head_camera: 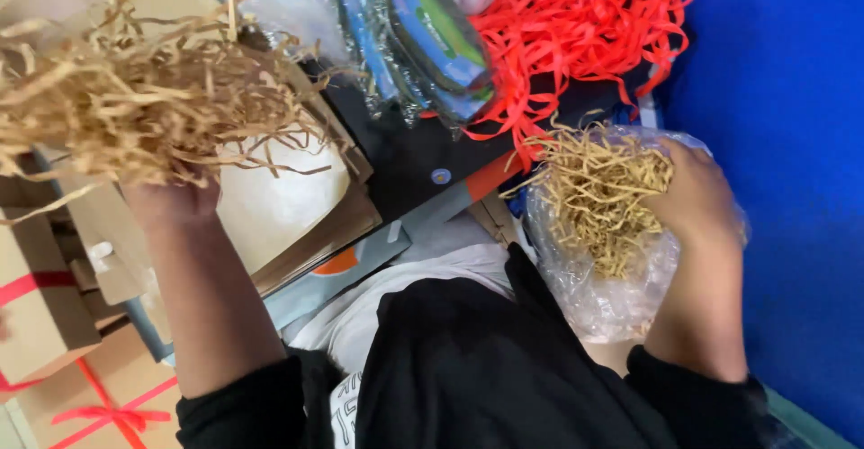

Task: The person assembles a flat cardboard box, places shredded paper filler inside, then adds several individually wrapped items. The box is closed and secured with a red ribbon tied into a bow on top.

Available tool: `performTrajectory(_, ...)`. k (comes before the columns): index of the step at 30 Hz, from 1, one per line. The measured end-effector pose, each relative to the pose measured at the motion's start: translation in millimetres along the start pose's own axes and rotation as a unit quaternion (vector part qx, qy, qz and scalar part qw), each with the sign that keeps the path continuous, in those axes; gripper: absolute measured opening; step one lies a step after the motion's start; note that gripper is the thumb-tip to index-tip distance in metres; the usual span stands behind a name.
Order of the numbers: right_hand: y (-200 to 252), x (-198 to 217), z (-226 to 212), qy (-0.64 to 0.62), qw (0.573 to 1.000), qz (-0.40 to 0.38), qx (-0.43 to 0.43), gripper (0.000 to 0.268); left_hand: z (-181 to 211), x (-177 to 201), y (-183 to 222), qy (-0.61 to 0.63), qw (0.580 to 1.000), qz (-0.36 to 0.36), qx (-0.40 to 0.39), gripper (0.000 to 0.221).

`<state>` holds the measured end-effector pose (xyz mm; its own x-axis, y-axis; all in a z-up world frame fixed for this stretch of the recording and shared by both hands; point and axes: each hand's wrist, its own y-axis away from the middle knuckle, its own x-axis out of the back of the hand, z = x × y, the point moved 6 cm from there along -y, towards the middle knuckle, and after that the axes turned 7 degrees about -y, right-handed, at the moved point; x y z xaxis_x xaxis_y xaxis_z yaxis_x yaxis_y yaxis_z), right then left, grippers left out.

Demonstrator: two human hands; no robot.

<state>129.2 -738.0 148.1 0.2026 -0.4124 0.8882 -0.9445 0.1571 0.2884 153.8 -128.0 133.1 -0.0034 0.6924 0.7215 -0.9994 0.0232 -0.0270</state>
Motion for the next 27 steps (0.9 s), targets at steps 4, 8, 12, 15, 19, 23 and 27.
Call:
performTrajectory(4,-16,-5,-9,0.072,0.995,-0.010,0.073,0.112,-1,41,51,-0.118,0.991,0.052,0.037,0.103)
performTrajectory(8,-3,4,-112,0.117,0.967,0.027,0.224,0.088,-50,32,79,-0.227,0.965,0.105,0.082,0.077)
performTrajectory(12,18,-28,-235,-0.026,0.927,-0.073,0.367,0.065,-87,6,95,-0.084,0.982,0.111,0.126,0.058)
performTrajectory(15,40,-80,-327,-0.219,0.807,-0.138,0.530,0.066,-101,-8,91,0.133,0.983,0.125,0.011,0.039)
performTrajectory(19,15,-201,-405,-0.297,0.740,-0.218,0.562,0.084,-84,-27,83,0.309,0.938,0.158,-0.007,0.032)
performTrajectory(23,-5,-248,-450,-0.454,0.713,-0.401,0.353,0.047,-51,14,103,0.352,0.892,0.277,0.052,0.024)
performTrajectory(27,-60,-267,-441,-0.523,0.735,-0.364,0.231,0.026,-200,17,111,0.473,0.779,0.380,0.158,0.037)
